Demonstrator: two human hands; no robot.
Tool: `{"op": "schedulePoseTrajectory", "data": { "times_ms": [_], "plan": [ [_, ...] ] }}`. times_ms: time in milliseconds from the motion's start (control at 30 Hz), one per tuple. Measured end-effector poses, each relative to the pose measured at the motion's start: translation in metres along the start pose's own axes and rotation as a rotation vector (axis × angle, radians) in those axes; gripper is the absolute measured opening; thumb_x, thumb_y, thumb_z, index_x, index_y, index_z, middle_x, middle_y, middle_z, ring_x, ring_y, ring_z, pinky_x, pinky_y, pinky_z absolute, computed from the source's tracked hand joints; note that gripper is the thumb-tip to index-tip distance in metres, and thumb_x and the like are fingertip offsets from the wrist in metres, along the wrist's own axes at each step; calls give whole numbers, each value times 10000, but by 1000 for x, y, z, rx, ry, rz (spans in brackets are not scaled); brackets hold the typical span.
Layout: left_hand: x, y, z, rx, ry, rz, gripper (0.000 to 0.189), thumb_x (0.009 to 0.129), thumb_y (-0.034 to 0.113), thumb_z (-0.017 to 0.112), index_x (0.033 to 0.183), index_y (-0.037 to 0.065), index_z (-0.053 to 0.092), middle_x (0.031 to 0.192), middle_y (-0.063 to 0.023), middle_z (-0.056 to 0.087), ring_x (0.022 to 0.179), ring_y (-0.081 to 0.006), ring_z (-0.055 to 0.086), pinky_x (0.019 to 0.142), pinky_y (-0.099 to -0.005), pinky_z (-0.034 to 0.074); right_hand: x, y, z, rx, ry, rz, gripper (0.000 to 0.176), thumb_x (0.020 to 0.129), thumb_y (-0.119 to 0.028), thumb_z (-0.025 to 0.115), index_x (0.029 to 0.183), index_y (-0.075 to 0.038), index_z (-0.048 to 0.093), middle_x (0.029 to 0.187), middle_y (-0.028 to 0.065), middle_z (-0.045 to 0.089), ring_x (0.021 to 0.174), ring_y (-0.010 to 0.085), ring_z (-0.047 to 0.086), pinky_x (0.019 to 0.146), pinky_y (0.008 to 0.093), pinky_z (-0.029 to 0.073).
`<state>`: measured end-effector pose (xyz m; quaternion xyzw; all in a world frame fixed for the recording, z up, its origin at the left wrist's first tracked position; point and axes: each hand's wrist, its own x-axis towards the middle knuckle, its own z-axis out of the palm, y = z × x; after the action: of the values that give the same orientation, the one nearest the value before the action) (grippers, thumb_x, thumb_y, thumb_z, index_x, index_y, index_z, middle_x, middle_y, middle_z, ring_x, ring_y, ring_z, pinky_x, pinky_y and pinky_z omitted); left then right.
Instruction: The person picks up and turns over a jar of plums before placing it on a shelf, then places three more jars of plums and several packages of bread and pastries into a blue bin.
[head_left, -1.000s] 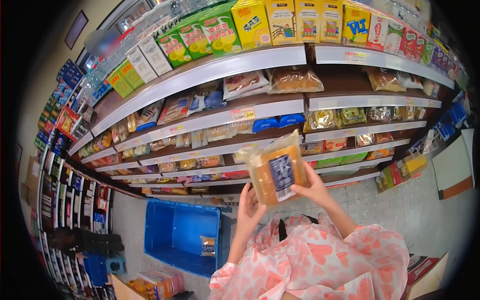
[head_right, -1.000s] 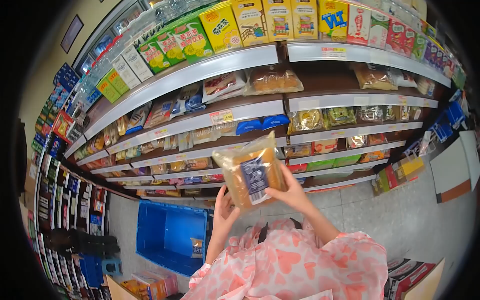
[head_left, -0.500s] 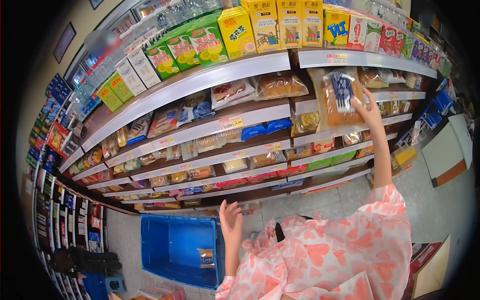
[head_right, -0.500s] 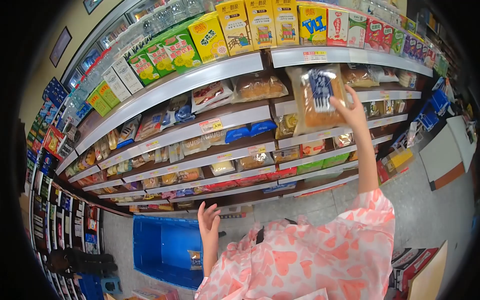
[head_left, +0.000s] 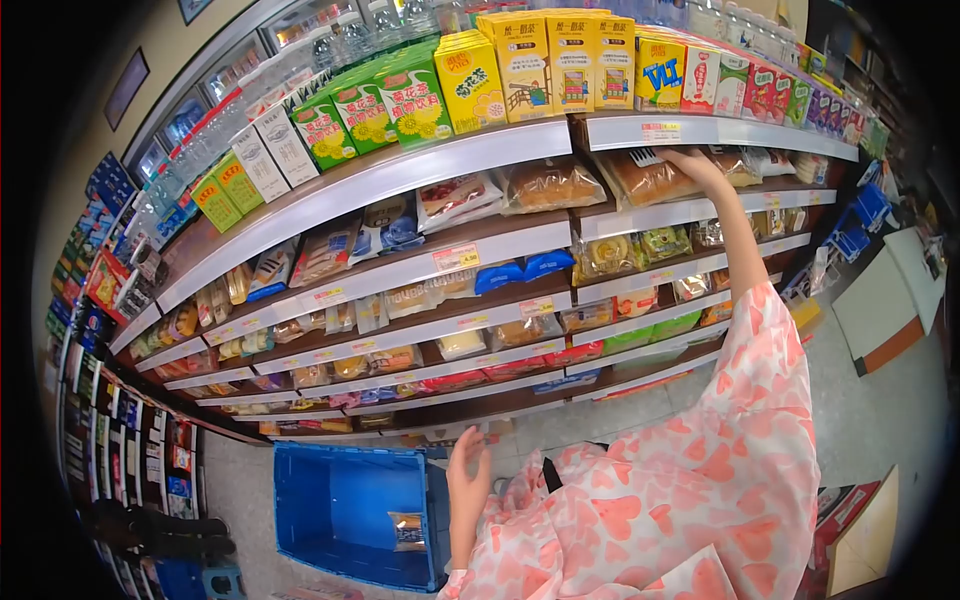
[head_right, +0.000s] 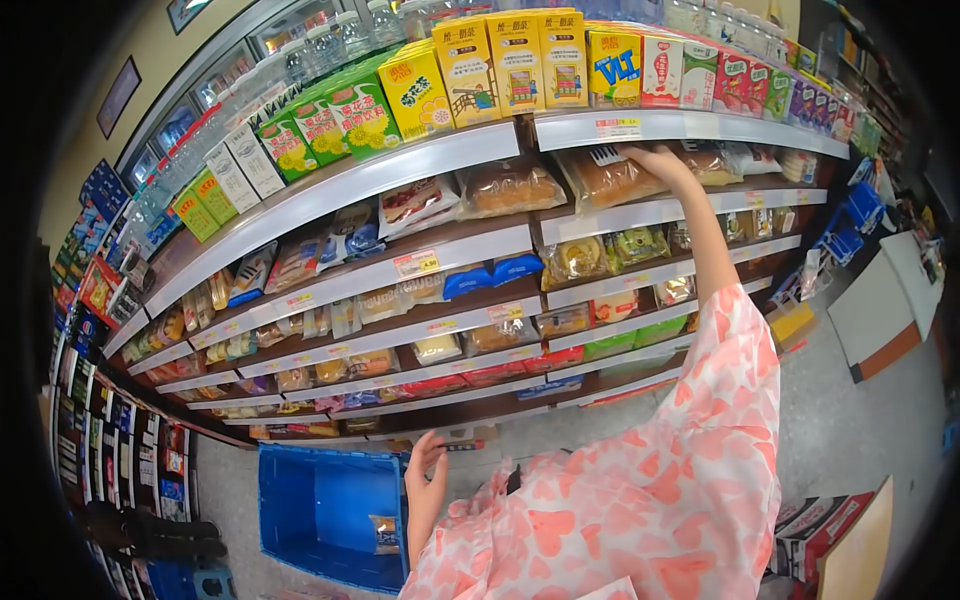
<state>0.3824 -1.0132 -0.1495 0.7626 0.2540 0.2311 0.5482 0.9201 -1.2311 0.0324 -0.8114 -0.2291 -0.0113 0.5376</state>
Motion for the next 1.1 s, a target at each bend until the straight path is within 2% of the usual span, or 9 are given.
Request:
{"op": "schedulePoseTrajectory", "data": {
  "times_ms": [67, 267, 367, 467, 567, 667, 767, 933, 1100],
  "plan": [
    [-2, -2, 1, 24, -16, 16, 412, 854, 43, 576, 1260, 26, 506, 1128, -142, 620, 997, -227, 616, 869, -337, 467, 17, 1, -1, -105, -37, 1, 750, 776, -338, 744, 1379, -44, 408, 1384, 122, 461, 1281, 248, 413, 1077, 339, 308],
    [-6, 4, 3, 74, -29, 33, 377, 860, 47, 573, 1234, 20, 529, 1116, -143, 631, 1003, -228, 616, 874, -334, 467, 61, 34, 23, -182, -66, -190, 723, 804, -360, 711, 1385, -57, 405, 1425, 120, 416, 1301, 248, 392, 1082, 339, 302],
    [-9, 4, 4, 53, -41, 8, 355, 889, 64, 567, 1239, 27, 526, 1119, -136, 634, 1022, -211, 608, 894, -324, 460, 52, 45, 32, -143, 26, -275, 694, 841, -425, 644, 1375, -47, 413, 1416, 154, 426, 1304, 284, 397, 1075, 333, 302],
    [-9, 3, 5, 27, -38, -12, 358, 881, 59, 566, 1235, 21, 528, 1122, -142, 633, 1028, -215, 608, 896, -326, 459, 42, 42, 30, -286, 85, -174, 721, 849, -510, 585, 1360, -28, 425, 1391, 202, 439, 1288, 327, 412, 1049, 339, 329],
    [-8, 1, 7, -6, -38, -24, 361, 873, 48, 563, 1230, 16, 529, 1128, -142, 630, 1032, -212, 607, 897, -327, 457, 30, 43, 26, -370, 111, -169, 745, 836, -542, 577, 1342, -13, 440, 1366, 237, 447, 1261, 359, 432, 1020, 363, 361],
    [-4, -7, 10, -72, -71, -49, 335, 909, 70, 551, 1240, 25, 521, 1131, -111, 628, 1028, -185, 596, 903, -306, 447, 10, 30, 24, -475, 7, -279, 762, 813, -544, 606, 1333, -9, 450, 1357, 250, 448, 1246, 374, 444, 1010, 388, 380],
    [2, -11, 14, -169, -118, -93, 332, 912, 65, 549, 1241, 28, 519, 1133, -100, 624, 1028, -170, 592, 901, -297, 443, -5, 16, 30, -645, 8, -359, 783, 796, -551, 622, 1337, -11, 447, 1340, 262, 457, 1241, 392, 441, 1020, 393, 375],
    [8, 2, 19, -137, -158, -95, 328, 913, 56, 548, 1239, 29, 521, 1141, -93, 622, 1025, -162, 591, 900, -283, 441, 3, 27, 37, -616, 55, -377, 803, 793, -547, 625, 1346, -1, 423, 1333, 270, 456, 1244, 402, 430, 1034, 403, 358],
    [2, -2, 18, -135, -84, -102, 335, 897, 56, 553, 1229, 25, 531, 1124, -113, 633, 1045, -181, 600, 920, -307, 447, 13, 36, 48, -666, 82, -469, 771, 829, -553, 572, 1342, -1, 414, 1270, 297, 493, 1198, 433, 455, 1003, 429, 373]
  ]
}}
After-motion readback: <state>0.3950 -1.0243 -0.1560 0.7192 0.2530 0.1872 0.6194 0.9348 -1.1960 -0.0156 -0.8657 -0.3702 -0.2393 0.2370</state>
